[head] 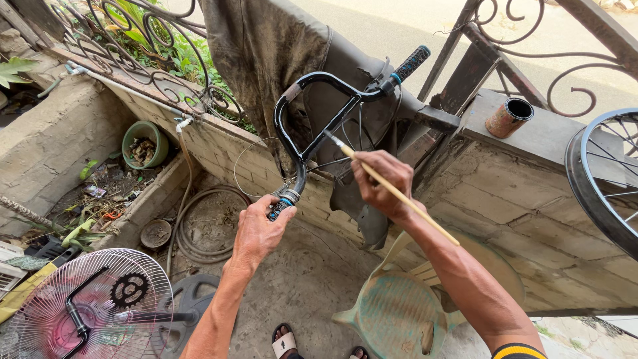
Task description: The person paints a bicycle handlebar and stem assembly with black paint using a long-handled brush, holding the grip area with the other hand and rotating the assembly to reach different sides. They dip the brush into a paint can on the ledge and continue coating the metal surfaces.
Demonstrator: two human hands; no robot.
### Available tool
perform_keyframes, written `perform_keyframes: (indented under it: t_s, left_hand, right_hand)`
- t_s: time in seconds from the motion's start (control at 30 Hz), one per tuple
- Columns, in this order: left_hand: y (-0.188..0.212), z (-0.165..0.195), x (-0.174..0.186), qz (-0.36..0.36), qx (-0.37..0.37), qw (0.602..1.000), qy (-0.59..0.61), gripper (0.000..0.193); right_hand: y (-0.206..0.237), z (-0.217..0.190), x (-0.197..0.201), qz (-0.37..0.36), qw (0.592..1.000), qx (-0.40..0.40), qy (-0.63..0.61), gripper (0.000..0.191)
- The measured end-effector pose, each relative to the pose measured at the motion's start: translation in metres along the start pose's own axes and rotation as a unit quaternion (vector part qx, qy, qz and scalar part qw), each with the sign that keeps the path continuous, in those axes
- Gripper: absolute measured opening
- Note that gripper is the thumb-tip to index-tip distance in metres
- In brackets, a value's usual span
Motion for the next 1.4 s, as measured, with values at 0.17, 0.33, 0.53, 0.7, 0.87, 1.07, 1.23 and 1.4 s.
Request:
perform_keyframes:
  t_s: [0.17,0.33,0.53,0.7,0.87,1.07,1.23,1.4]
  left_hand:
    - [0.002,0.0,-0.003,-0.018,0.017,1.0,0.01,0.044]
    - [0.002,0.003,-0.002,-0.013,0.014,1.0,0.014,0.043]
    - [-0.001,-0.002,-0.004,-0.019,0.023,0.999,0.013,0.043]
    - [-0.002,-0.003,-0.004,-0.01,0.008,1.0,0.025,0.042]
    - [-0.002,-0.004,-0.007,-0.013,0.013,1.0,0.022,0.042]
    - [-0.001,-0.004,-0.008,-0.021,0.023,0.999,0.023,0.041]
    - [-0.003,-0.003,-0.004,-0.008,0.014,1.0,0.002,0.043]
    - [-0.003,-0.003,-0.004,-0.003,0.005,1.0,0.013,0.044]
  right_hand:
    - [-0.006,0.02,0.024,0.067,0.993,-0.07,0.064,0.013]
    - [-0.01,0.013,0.019,0.066,0.993,-0.08,0.054,0.014]
    - [-0.003,-0.005,0.004,0.04,0.998,-0.035,0.035,0.016]
    - [0.002,-0.01,0.002,0.029,0.997,-0.07,0.005,0.016]
    - [0.003,-0.006,0.008,0.036,0.997,-0.069,-0.013,0.014]
    - [-0.001,-0.021,-0.006,-0.03,1.0,0.008,-0.004,0.019]
    - [0.005,-0.051,-0.017,-0.059,0.998,0.014,-0.034,0.02]
    - [0.007,-0.055,-0.018,-0.064,0.996,-0.026,-0.063,0.019]
Point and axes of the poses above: each hand's wrist, its own y-axis away from the middle knuckle, its own x-axis out of the back of the hand, z = x × y, the point moved 7 cm from there along -y, towards the middle knuckle, and after that the axes turned 8 degrees about -y, right-handed, at the moved point
